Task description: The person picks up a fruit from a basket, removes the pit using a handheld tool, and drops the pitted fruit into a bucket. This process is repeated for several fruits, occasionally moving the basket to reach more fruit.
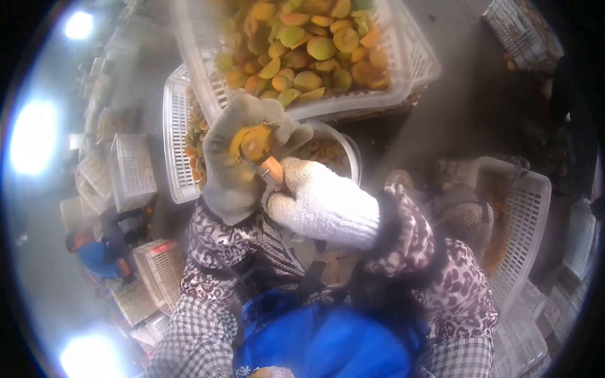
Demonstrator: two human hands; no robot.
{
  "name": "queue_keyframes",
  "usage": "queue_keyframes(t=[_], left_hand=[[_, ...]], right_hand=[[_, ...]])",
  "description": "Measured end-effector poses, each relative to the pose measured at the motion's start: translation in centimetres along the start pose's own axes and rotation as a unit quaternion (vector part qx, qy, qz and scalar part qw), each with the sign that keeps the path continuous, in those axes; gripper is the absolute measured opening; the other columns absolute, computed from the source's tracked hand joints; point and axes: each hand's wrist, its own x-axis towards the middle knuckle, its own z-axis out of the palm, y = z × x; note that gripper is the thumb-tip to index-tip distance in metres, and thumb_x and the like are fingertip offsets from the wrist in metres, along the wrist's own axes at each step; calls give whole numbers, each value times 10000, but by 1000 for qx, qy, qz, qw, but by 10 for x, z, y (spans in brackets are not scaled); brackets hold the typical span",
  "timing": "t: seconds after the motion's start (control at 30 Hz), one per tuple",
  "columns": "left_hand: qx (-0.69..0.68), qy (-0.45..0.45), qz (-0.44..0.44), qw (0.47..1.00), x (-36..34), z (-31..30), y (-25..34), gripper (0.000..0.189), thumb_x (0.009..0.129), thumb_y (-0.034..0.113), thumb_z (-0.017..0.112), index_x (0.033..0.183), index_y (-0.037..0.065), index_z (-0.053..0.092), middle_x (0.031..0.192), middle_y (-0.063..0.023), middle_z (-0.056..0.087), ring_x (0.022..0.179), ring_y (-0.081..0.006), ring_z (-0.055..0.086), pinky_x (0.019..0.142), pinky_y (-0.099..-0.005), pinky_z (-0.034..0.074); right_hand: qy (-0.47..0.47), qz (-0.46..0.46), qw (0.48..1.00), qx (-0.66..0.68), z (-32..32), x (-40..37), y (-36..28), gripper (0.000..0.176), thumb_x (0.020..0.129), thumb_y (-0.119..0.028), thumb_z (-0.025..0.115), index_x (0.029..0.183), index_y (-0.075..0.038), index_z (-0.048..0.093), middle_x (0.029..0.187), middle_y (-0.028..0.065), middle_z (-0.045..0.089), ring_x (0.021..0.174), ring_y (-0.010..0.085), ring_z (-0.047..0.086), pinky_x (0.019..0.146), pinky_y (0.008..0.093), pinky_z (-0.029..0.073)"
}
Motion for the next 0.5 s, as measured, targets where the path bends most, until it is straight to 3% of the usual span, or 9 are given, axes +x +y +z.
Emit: queue_keyframes(t=[0.07,0.1,0.13,0.2,0.27,0.33,0.37,0.43,0.5], left_hand=[[-24,45,-31,998,0,2,-2,337,941,383,626,843,62,595,823,-61,576,756,-163,589,819,-384,555],[-31,-18,-20,999,3,-3,-2,300,957,344,611,874,57,600,836,-66,575,777,-170,588,840,-423,547],[-30,-19,-19,999,6,-6,-5,300,957,344,611,874,57,600,836,-66,575,777,-170,588,840,-423,547],[-90,-75,-39,992,10,-7,-6,267,980,306,584,890,55,601,841,-73,569,776,-181,581,861,-457,536],[-102,-45,-70,991,5,-2,-3,273,991,304,563,883,56,602,842,-76,565,778,-184,579,872,-460,536],[-117,-16,-96,988,3,-1,-1,282,1003,302,543,876,57,602,842,-79,562,781,-188,578,883,-463,535],[-105,-21,-102,989,4,-6,-3,302,1008,318,532,868,59,601,836,-82,567,769,-196,580,893,-468,535],[-218,-20,-185,958,11,-16,-4,329,1006,356,529,863,69,605,788,-76,583,730,-226,594,904,-488,536],[-266,-26,-191,945,12,-21,-2,313,1003,343,534,868,73,618,794,-69,604,768,-236,617,885,-468,545]], right_hand=[[-44,79,993,74,-7,-4,-11,144,906,-97,578,1023,-15,593,784,13,595,687,70,567,593,227,472],[-51,127,969,205,-8,-7,-15,132,892,-96,619,994,-18,589,666,11,551,512,81,524,441,231,427],[-50,125,970,204,-11,-7,-12,132,892,-96,619,994,-18,589,666,11,551,512,81,524,441,231,427],[-129,125,904,387,-16,-4,3,183,865,-110,679,995,-16,592,610,18,532,440,96,499,383,230,401],[-105,129,927,337,-18,-4,9,218,852,-126,714,997,-14,596,605,23,528,426,95,487,361,223,377],[-71,125,925,353,-16,-10,-4,191,846,-57,667,1020,-52,588,778,67,587,662,161,596,563,288,498],[-54,113,966,228,-22,-7,1,191,867,-73,644,1048,-39,596,874,82,606,801,174,608,716,303,518],[-94,83,973,192,-25,2,5,195,873,-77,638,1059,-31,598,887,70,610,827,160,600,766,299,512],[-171,55,974,135,-25,2,-1,258,902,-132,633,1131,-18,600,958,49,627,920,137,584,897,311,486]])
